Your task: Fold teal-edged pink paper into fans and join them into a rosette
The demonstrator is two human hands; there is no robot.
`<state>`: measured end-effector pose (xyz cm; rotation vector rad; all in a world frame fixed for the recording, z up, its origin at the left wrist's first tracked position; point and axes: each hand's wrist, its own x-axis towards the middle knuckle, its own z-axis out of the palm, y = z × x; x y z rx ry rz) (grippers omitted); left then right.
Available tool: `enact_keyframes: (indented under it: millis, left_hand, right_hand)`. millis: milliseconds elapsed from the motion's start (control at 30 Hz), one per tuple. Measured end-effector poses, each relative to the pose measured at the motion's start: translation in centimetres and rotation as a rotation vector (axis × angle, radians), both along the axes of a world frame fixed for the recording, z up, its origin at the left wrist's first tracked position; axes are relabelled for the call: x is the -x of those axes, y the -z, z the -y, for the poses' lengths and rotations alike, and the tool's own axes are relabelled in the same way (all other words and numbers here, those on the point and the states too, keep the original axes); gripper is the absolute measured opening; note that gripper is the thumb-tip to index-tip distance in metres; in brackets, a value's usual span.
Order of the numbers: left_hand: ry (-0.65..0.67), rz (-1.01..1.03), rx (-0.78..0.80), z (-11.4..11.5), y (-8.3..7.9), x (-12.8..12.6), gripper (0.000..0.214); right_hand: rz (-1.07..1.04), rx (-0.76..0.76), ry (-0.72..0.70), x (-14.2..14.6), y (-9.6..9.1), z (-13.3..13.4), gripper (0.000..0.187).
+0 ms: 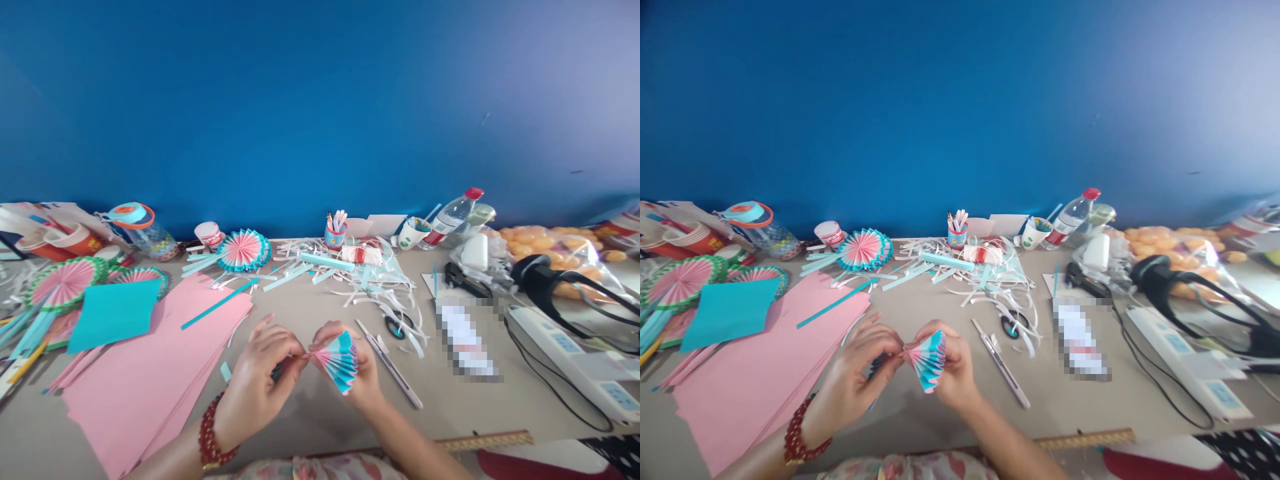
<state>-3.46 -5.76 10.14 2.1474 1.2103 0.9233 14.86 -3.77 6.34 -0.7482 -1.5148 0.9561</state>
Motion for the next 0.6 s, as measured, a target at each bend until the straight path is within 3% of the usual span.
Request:
enact_keyframes:
  millis: [233, 333, 467, 533, 600]
  left_hand:
    - [0.009, -0.048, -0.003, -0.4, -0.4, -0.1, 0.008]
    - [0.035, -0.028, -0.019, -0.5, -0.4, -0.3, 0.017]
    - [0.057, -0.005, -0.053, -0.4, -0.6, -0.3, 0.016]
    - [0.049, -0.006, -0.06, -0.3, -0.7, -0.3, 0.014]
    - [0.047, -0.005, -0.061, -0.2, -0.7, -0.3, 0.015]
  right_hand:
    - [-0.021, -0.007, -0.014, -0.1, 0.8, 0.0, 0.005]
    - [-0.024, -0.05, -0.032, -0.1, 0.9, -0.1, 0.005]
    - [-0.048, -0.062, -0.128, -0.3, 0.2, -0.3, 0.013]
    - [-0.104, -0.072, -0.106, -0.6, -0.4, -0.4, 0.021]
    - [-0.13, -0.118, -0.058, -0.8, -1.0, -0.5, 0.018]
